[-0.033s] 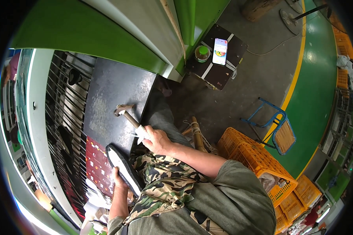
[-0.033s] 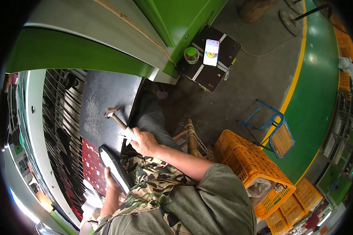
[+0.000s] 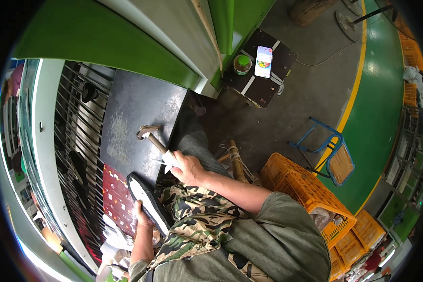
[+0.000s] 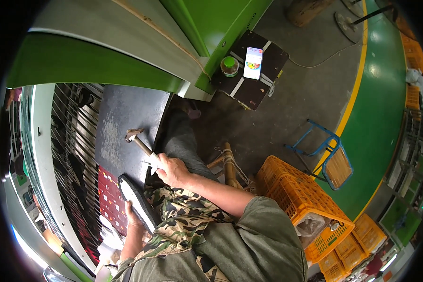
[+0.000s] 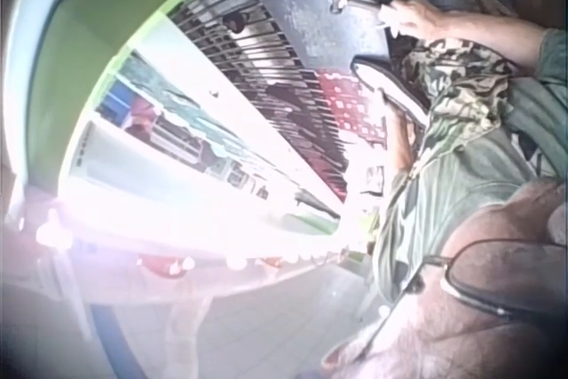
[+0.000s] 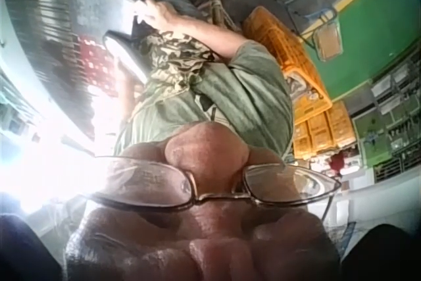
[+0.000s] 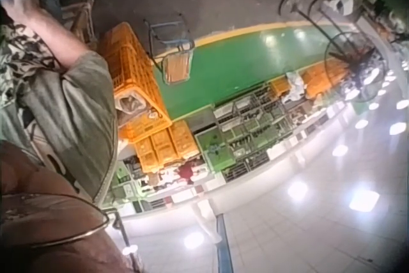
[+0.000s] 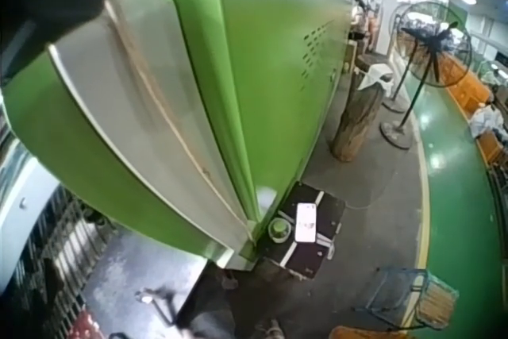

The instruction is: The worker uses a hammer to tap and secure the edges of shoes on a production line as part of the lasting process.

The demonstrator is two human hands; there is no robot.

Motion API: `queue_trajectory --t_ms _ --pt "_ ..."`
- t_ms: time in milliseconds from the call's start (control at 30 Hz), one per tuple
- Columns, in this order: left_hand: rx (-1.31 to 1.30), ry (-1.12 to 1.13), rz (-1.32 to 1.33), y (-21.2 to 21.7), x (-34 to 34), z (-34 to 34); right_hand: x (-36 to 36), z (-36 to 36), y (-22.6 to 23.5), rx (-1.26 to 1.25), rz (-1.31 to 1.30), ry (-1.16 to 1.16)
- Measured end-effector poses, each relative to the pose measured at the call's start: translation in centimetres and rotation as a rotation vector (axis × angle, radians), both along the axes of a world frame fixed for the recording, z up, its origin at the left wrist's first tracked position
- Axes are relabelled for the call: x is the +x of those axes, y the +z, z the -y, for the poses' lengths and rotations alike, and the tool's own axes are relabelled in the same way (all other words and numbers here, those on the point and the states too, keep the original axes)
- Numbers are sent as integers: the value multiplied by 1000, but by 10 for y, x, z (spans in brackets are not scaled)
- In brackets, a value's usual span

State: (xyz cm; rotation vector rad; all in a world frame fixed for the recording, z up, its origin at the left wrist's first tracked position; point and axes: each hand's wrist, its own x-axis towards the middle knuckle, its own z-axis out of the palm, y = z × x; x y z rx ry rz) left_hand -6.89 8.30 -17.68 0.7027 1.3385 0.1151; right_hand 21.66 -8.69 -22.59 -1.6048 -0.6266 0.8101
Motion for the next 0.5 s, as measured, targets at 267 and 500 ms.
queue_trajectory --t_ms 267,500 --pt "41 17 -5 14 20 12 -1 1 1 12 21 -27" --pt "87 99 7 0 6 6 0 0 3 1 15 -22"
